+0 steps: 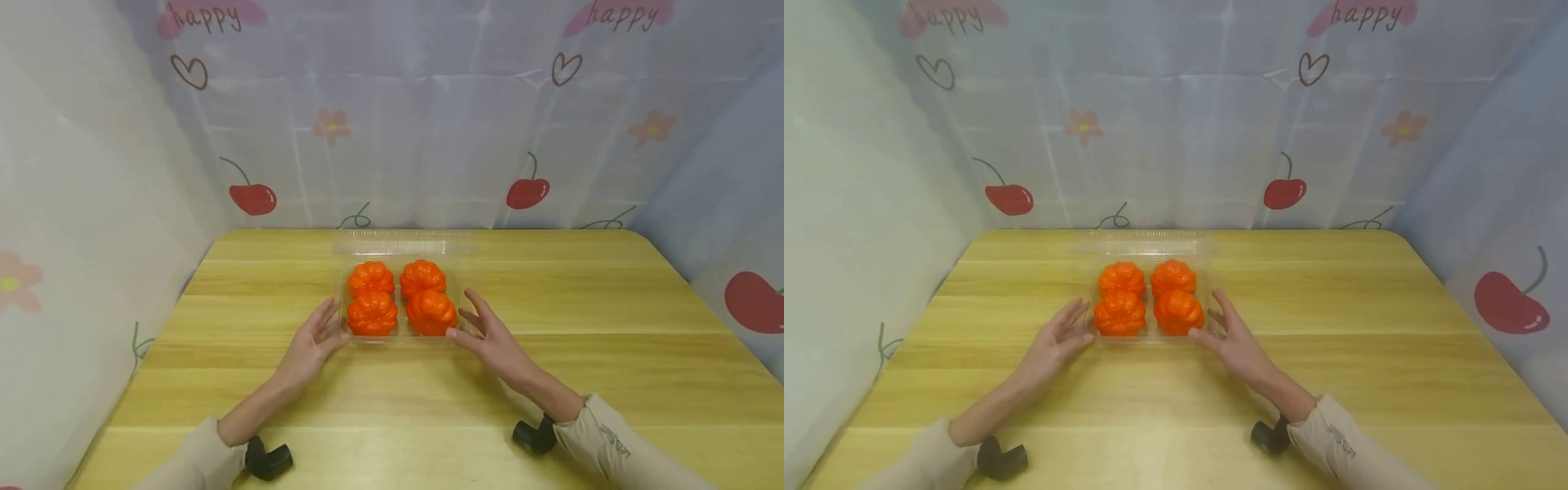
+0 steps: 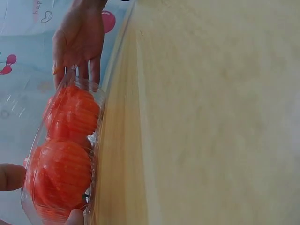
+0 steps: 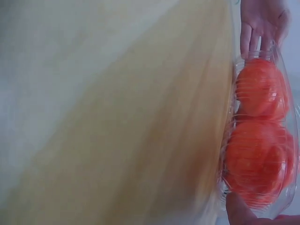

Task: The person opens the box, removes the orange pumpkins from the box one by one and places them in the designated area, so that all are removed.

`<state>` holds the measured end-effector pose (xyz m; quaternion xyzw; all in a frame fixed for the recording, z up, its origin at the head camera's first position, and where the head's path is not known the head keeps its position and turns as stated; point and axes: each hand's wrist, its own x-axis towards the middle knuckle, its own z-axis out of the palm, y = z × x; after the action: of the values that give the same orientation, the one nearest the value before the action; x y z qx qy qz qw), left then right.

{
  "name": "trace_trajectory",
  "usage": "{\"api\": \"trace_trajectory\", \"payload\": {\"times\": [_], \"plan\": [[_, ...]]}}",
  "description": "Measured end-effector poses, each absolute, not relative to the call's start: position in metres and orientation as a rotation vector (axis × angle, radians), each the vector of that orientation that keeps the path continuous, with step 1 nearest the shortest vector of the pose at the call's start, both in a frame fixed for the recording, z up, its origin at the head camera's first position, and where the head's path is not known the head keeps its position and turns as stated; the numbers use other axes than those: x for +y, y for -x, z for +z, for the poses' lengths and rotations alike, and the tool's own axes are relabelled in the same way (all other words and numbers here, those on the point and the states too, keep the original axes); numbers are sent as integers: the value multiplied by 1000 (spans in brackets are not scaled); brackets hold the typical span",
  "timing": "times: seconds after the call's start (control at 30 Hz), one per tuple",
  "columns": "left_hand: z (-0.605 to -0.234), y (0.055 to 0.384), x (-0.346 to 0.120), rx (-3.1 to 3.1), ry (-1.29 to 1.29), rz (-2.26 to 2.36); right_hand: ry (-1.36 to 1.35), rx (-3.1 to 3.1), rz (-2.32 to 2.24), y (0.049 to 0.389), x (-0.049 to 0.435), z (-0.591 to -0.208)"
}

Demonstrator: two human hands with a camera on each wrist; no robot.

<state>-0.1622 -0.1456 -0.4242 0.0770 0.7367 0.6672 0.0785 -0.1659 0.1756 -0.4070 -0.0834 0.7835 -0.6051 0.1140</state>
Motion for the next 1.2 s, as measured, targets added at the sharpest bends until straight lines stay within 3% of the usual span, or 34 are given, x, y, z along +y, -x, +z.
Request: {"api": "trace_trajectory", "payload": {"times": [0.57,0.97,1.2], "plan": [[-422,162,-146,2234,-188,1981,361,2441,-1652,166,179,-395],[-419,185,-155,2367,-504,1804,417,2634,-1653,173,173,-371],[-421,192,-159,2369,-504,1743,537,2706,-1608,180,161,-373]]}}
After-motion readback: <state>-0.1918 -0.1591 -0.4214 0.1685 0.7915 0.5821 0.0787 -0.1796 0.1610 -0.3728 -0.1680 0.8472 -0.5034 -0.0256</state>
